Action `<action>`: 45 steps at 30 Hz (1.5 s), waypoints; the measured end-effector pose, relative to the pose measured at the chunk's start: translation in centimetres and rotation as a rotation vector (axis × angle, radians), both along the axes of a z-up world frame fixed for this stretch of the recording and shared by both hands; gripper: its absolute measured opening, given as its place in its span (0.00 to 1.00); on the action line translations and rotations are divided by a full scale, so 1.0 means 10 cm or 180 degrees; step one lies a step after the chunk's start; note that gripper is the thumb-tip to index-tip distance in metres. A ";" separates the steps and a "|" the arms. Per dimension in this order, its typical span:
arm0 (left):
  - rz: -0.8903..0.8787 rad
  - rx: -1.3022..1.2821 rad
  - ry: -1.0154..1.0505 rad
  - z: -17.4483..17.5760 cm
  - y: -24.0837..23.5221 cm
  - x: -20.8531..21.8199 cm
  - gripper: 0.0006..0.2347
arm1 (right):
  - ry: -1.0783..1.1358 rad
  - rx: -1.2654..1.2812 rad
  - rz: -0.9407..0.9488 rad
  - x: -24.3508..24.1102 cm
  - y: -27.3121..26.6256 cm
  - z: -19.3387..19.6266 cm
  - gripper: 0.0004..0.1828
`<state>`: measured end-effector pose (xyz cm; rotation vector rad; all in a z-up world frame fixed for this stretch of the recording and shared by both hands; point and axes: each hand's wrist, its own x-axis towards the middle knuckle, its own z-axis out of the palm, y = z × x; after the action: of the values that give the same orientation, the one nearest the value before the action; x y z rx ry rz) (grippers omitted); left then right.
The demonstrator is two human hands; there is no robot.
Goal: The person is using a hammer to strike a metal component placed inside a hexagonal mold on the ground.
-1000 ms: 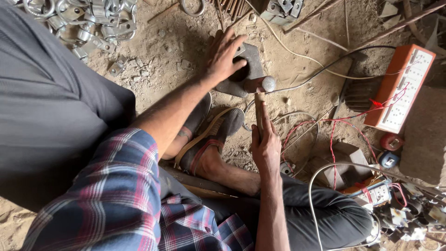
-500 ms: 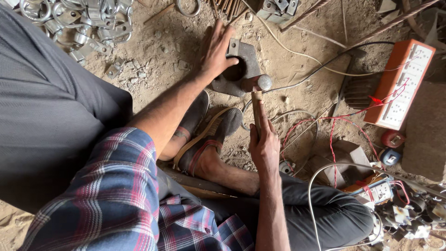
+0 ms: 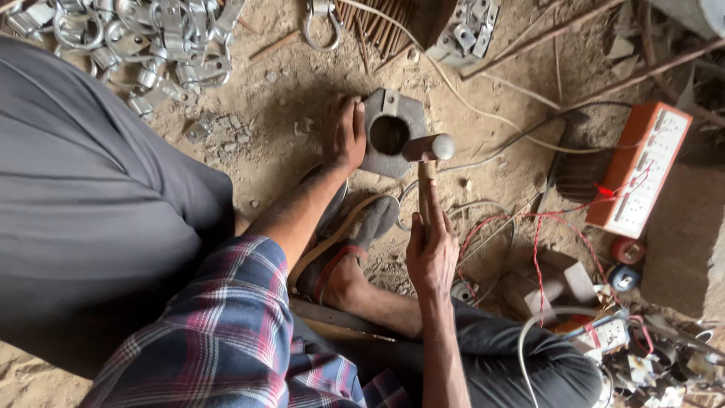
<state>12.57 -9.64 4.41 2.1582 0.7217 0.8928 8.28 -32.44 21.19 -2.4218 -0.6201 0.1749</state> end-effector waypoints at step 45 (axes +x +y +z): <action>-0.0906 0.1036 0.0114 0.00 0.29 0.50 0.07 | 0.0395 -0.0174 -0.0204 -0.32 0.01 -0.04 0.33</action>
<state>17.59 -6.70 4.40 2.4888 0.2854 0.8662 5.05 -32.32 20.75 -2.4578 -0.4872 0.3164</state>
